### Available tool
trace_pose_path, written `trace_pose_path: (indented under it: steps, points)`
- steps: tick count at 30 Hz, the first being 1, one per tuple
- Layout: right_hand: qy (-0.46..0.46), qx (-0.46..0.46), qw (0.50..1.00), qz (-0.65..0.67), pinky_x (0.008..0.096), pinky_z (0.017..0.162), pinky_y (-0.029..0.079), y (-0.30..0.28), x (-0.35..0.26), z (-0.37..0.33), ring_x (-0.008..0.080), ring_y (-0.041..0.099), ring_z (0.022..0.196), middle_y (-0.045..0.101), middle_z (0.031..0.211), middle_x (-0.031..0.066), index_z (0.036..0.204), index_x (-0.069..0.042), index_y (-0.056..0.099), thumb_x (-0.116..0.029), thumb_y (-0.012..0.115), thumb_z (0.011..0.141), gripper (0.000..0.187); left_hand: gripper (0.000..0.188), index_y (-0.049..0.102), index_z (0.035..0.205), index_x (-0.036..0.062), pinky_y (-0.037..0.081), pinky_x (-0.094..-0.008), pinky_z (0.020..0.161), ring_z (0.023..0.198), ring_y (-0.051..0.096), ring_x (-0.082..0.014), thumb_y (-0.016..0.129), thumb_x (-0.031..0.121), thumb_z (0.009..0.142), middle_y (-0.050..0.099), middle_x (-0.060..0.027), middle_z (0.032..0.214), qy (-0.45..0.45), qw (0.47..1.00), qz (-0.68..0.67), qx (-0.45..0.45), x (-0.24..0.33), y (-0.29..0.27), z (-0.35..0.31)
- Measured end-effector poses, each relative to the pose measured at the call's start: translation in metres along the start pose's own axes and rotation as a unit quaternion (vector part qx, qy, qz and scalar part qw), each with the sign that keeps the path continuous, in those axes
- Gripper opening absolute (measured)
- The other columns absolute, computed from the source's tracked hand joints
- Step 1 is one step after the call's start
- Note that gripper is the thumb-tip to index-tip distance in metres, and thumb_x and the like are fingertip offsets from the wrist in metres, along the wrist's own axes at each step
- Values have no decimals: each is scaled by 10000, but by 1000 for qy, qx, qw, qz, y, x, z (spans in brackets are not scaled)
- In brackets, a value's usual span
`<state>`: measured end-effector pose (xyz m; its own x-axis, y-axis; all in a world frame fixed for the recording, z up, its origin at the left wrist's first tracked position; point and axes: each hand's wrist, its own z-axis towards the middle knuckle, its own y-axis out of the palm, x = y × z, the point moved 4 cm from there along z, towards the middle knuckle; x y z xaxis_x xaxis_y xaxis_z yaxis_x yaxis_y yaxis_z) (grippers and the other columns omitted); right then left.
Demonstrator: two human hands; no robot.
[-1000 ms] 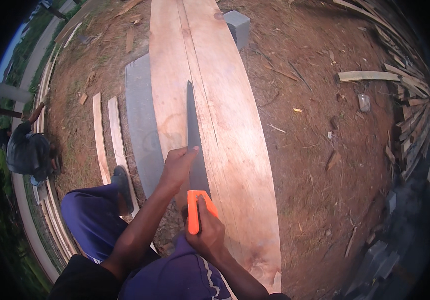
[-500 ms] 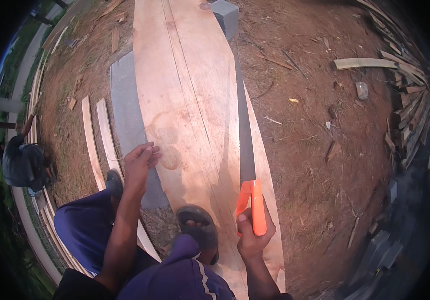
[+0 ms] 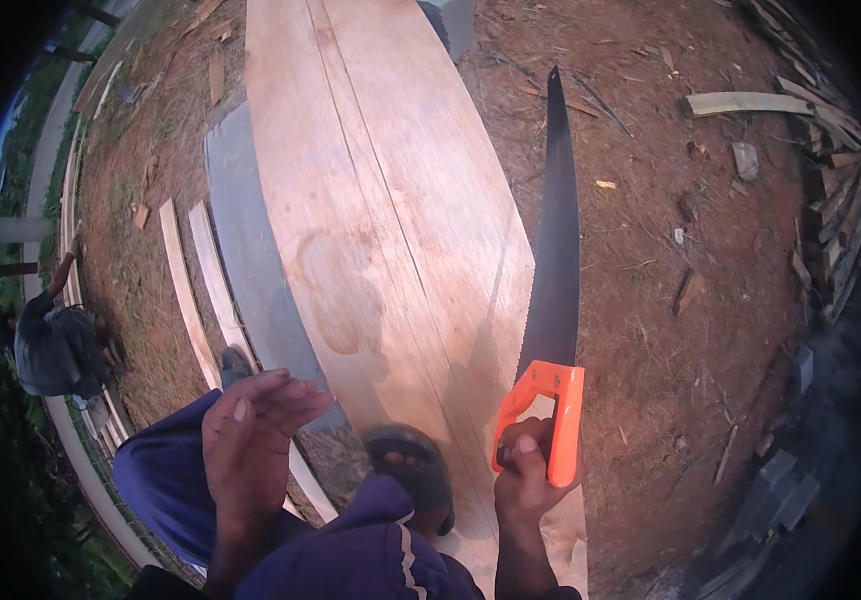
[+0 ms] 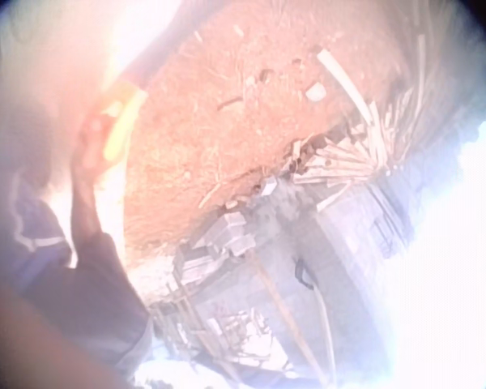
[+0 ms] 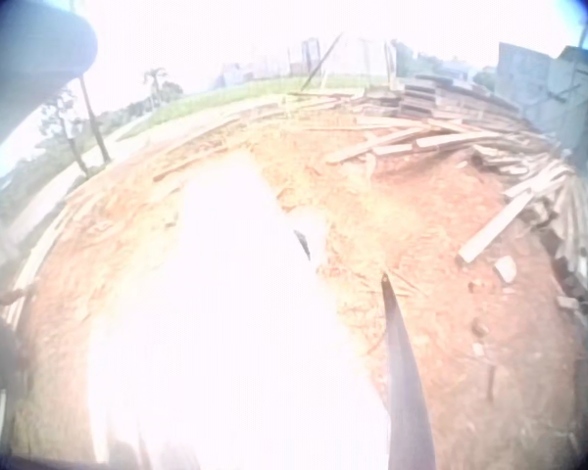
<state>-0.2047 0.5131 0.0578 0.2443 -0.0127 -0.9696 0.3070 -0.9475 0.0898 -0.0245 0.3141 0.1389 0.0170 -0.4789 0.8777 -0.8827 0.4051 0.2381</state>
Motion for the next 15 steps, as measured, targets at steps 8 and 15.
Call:
trace_pose_path:
  steps: [8, 15]
  points:
    - [31, 55, 998, -6, 304, 586, 404, -23, 6, 2, 129, 446, 587, 478, 646, 48, 771, -22, 496, -83, 557, 835, 107, 665, 593, 1322, -107, 328, -520, 1170, 1355, 511, -423, 421, 468, 1035, 588, -308, 1360, -144, 925, -95, -339, -7, 17, -46]
    - [19, 12, 1000, -19, 300, 572, 404, -17, -2, -4, 123, 425, 576, 436, 640, 28, 779, -18, 490, -75, 552, 854, 112, 604, 608, 1345, -36, 357, -405, 1144, 1290, 568, -300, 389, 460, 1079, 639, -186, 1343, -268, 883, 10, -386, -72, 9, -63]
